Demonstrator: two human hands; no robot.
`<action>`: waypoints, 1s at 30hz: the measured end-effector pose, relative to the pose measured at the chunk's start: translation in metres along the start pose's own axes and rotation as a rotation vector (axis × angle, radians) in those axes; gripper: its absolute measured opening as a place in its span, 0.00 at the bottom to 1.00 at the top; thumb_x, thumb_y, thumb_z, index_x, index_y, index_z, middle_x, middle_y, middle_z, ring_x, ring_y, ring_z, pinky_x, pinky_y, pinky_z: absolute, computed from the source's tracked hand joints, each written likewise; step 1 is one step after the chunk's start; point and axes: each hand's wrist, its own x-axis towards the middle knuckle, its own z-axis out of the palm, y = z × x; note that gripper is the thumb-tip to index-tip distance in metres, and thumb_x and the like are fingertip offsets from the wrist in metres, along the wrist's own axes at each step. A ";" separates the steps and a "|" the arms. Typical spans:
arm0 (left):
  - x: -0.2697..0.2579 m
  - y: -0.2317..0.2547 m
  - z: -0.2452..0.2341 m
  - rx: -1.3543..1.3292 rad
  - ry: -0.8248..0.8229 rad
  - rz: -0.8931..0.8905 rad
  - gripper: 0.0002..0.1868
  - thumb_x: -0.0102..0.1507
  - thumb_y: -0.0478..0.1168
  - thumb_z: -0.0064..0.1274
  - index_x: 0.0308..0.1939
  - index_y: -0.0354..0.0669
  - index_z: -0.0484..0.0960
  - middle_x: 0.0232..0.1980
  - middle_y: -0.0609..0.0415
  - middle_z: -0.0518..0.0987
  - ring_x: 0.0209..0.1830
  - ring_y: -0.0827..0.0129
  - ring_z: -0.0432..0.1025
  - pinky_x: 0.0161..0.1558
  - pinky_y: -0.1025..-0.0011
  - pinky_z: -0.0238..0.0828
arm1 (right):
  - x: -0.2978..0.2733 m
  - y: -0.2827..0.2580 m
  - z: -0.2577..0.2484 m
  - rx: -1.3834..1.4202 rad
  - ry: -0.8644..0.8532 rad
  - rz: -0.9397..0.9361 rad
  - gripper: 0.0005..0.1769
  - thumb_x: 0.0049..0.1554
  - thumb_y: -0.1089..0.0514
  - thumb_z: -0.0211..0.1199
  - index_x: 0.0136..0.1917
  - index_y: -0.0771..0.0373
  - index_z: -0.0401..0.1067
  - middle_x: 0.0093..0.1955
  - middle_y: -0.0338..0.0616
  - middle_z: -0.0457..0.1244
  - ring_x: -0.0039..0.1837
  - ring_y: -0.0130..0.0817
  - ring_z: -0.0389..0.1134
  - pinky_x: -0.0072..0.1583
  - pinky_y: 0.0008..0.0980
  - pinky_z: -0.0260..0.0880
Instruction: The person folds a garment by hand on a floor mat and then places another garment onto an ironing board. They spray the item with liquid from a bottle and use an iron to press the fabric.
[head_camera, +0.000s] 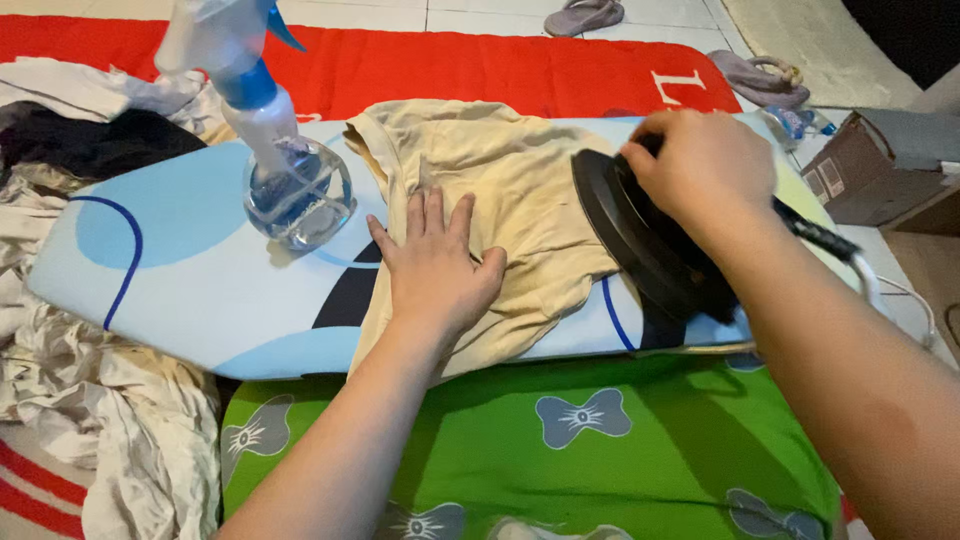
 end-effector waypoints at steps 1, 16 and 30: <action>0.000 0.000 0.000 0.001 0.005 -0.004 0.42 0.58 0.61 0.44 0.74 0.48 0.62 0.79 0.40 0.53 0.80 0.51 0.40 0.69 0.28 0.18 | 0.012 -0.002 0.006 0.002 0.003 -0.005 0.15 0.59 0.39 0.65 0.54 0.45 0.82 0.45 0.46 0.72 0.50 0.50 0.72 0.51 0.50 0.71; -0.002 0.003 -0.001 -0.026 0.006 -0.009 0.41 0.58 0.61 0.42 0.74 0.50 0.63 0.79 0.43 0.54 0.81 0.53 0.41 0.70 0.29 0.18 | -0.006 -0.004 -0.009 0.099 -0.037 0.049 0.16 0.58 0.38 0.65 0.54 0.44 0.81 0.47 0.45 0.72 0.52 0.50 0.72 0.54 0.49 0.71; -0.002 0.000 0.002 -0.018 -0.016 -0.012 0.39 0.61 0.60 0.40 0.75 0.51 0.61 0.80 0.43 0.51 0.82 0.53 0.39 0.70 0.30 0.20 | 0.030 0.004 0.011 0.070 0.032 -0.029 0.17 0.58 0.39 0.68 0.54 0.49 0.81 0.51 0.47 0.71 0.55 0.51 0.71 0.53 0.50 0.69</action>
